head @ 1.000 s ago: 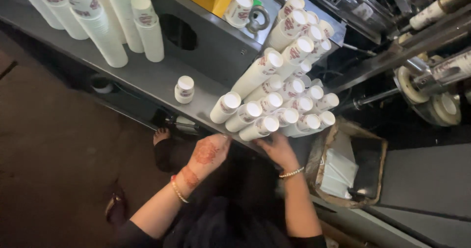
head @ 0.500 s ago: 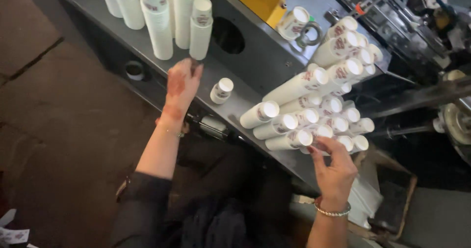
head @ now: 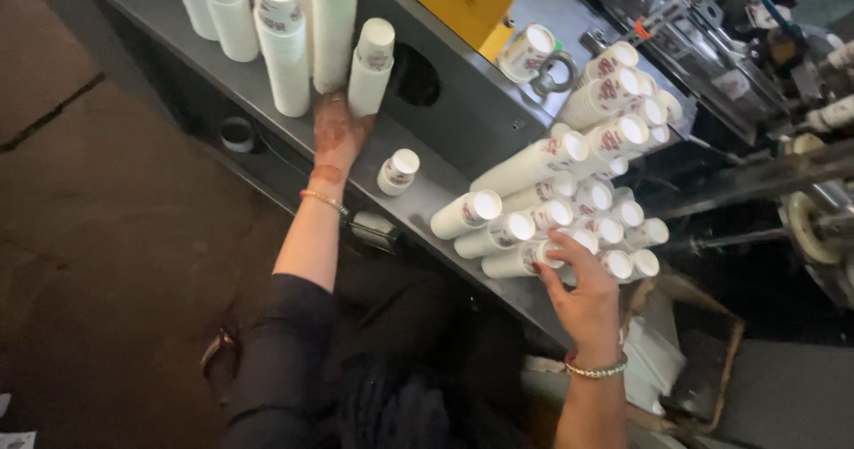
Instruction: Packaging stacks of manufactured paper cups into clear plastic sleeves for shipping.
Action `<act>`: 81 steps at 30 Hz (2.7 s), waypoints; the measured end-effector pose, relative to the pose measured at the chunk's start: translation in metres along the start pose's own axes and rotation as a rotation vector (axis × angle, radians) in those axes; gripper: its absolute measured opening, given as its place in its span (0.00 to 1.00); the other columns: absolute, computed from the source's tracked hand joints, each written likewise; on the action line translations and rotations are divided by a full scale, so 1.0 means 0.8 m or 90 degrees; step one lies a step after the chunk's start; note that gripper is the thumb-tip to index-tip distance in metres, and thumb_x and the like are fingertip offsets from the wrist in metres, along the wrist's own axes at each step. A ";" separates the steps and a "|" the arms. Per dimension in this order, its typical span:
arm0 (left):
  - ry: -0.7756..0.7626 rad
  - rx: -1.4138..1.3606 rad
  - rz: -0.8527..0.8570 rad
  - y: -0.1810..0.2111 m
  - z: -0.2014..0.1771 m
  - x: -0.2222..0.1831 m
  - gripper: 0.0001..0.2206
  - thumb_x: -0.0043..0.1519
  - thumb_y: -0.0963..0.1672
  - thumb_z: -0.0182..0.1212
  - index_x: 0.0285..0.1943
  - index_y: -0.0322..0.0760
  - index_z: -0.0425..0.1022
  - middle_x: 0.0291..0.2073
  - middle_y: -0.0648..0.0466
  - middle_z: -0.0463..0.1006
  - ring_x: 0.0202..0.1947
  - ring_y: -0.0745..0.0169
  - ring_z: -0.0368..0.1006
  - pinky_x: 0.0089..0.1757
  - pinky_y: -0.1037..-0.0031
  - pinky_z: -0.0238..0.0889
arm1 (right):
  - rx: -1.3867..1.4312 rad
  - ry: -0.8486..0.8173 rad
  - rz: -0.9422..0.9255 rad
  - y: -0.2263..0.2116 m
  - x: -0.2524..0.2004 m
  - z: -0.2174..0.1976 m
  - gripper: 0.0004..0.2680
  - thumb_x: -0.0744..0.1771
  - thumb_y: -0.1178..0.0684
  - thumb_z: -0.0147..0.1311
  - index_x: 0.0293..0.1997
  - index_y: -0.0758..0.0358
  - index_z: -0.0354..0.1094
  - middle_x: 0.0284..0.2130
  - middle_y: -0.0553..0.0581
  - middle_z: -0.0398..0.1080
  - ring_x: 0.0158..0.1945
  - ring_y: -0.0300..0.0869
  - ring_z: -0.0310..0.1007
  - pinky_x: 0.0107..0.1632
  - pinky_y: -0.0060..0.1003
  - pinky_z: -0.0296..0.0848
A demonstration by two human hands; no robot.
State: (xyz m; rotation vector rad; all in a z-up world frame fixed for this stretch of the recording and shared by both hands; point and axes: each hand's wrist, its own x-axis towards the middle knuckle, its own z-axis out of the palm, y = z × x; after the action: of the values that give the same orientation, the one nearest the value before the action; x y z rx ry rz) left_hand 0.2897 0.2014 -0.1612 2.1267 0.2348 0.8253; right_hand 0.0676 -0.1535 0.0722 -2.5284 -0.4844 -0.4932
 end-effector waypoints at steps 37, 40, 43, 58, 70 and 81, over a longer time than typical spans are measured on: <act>-0.571 -0.287 -0.010 0.291 -0.044 -0.289 0.10 0.59 0.46 0.60 0.38 0.34 0.81 0.32 0.41 0.80 0.35 0.42 0.79 0.39 0.58 0.71 | 0.235 -0.105 0.328 0.141 -0.109 0.052 0.13 0.61 0.58 0.68 0.47 0.68 0.76 0.41 0.57 0.81 0.45 0.40 0.79 0.50 0.37 0.75; -0.603 -0.335 -0.074 0.294 -0.035 -0.285 0.15 0.59 0.50 0.63 0.37 0.33 0.82 0.28 0.44 0.82 0.32 0.48 0.80 0.38 0.63 0.71 | 0.272 -0.108 0.368 0.138 -0.106 0.039 0.14 0.62 0.59 0.67 0.51 0.68 0.74 0.45 0.56 0.79 0.47 0.40 0.78 0.51 0.36 0.75; -0.643 -0.400 -0.161 0.299 -0.029 -0.281 0.20 0.59 0.54 0.63 0.35 0.33 0.82 0.25 0.47 0.83 0.28 0.58 0.80 0.36 0.68 0.72 | 0.241 -0.111 0.379 0.124 -0.097 0.011 0.15 0.61 0.60 0.67 0.52 0.69 0.73 0.45 0.55 0.79 0.48 0.39 0.77 0.51 0.36 0.74; -0.730 -0.450 -0.212 0.320 -0.011 -0.297 0.22 0.60 0.55 0.60 0.31 0.31 0.81 0.20 0.50 0.81 0.24 0.62 0.79 0.34 0.71 0.72 | 0.311 -0.001 0.179 0.059 -0.068 -0.017 0.19 0.62 0.62 0.68 0.58 0.66 0.66 0.52 0.57 0.73 0.54 0.41 0.73 0.57 0.35 0.73; -0.629 -0.438 -0.050 0.307 -0.111 -0.269 0.17 0.60 0.53 0.64 0.44 0.36 0.83 0.28 0.48 0.82 0.30 0.59 0.81 0.35 0.69 0.72 | 0.334 -0.106 0.230 0.024 -0.133 -0.021 0.18 0.60 0.56 0.71 0.53 0.66 0.72 0.45 0.61 0.79 0.47 0.44 0.79 0.51 0.40 0.79; -0.321 -0.326 0.004 0.271 -0.176 -0.163 0.25 0.53 0.45 0.69 0.60 0.34 0.71 0.48 0.45 0.79 0.44 0.48 0.80 0.45 0.66 0.73 | 0.224 -0.176 0.101 -0.012 -0.124 0.038 0.15 0.61 0.62 0.66 0.51 0.68 0.72 0.57 0.59 0.73 0.48 0.42 0.81 0.51 0.35 0.80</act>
State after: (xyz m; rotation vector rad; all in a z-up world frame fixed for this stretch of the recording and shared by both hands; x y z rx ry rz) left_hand 0.0764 0.0952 0.0027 1.7695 -0.2272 0.2829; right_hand -0.0149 -0.1529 0.0089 -2.2749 -0.4231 0.0058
